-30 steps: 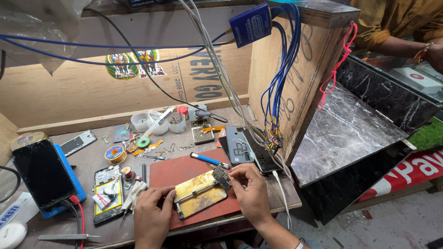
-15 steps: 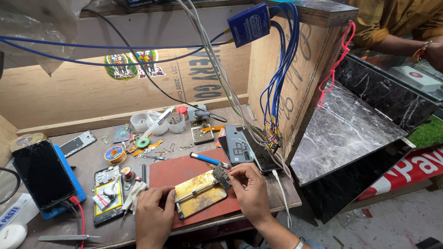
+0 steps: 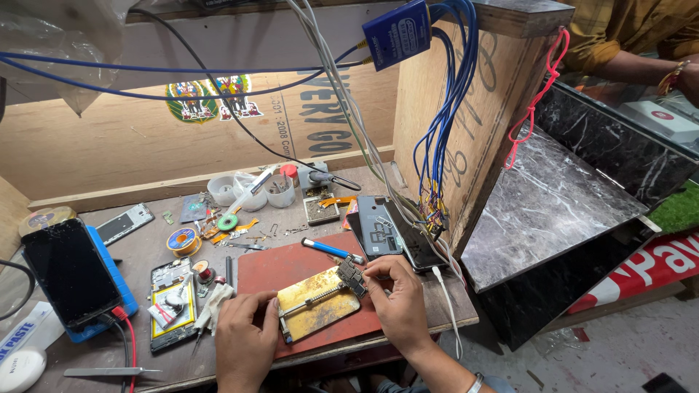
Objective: The person works at a cluttered repair bench, handling a small circuit board and a smartphone. They use tweezers to manipulate components on the board, place the board into a vise, and adjust it with both hands. A multimeter and other tools are visible on the bench.
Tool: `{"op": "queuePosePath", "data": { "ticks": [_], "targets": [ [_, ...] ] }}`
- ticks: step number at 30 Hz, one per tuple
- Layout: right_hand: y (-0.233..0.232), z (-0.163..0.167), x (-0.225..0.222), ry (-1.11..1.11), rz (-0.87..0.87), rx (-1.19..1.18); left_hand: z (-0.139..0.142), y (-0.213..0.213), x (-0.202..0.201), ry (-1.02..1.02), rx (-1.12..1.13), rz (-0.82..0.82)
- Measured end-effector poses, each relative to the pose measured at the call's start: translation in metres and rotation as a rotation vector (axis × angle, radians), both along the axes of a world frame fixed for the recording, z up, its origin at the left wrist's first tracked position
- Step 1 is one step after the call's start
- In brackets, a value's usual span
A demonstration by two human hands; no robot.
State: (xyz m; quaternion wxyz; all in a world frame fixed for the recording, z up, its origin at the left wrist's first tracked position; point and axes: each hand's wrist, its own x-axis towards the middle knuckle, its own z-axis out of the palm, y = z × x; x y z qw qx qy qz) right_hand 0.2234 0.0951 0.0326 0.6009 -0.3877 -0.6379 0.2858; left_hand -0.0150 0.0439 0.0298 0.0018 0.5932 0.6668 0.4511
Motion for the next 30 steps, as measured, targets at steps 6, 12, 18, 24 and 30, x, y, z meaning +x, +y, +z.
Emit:
{"op": "queuePosePath", "data": {
  "ticks": [6,12,18,24,30],
  "targets": [
    [0.001,0.0015,-0.0006,-0.012,0.0,-0.013,0.0033,0.0002,0.0008,-0.001,-0.008,0.006],
    [0.0006,-0.0013,-0.0011,-0.004,0.003,-0.018,0.0027,-0.0023,0.0011,0.003,0.003,0.0],
    [0.0019,-0.0024,-0.0007,-0.008,0.005,0.009,0.003,-0.0019,0.0012,0.01,-0.001,0.001],
    [0.0009,-0.0003,-0.0008,-0.001,0.013,-0.005,0.004,-0.0018,0.0016,0.018,0.019,-0.007],
    [0.0016,-0.0021,-0.0012,0.012,0.018,-0.025,0.0016,-0.0031,-0.0001,0.036,0.035,-0.019]
  ]
}}
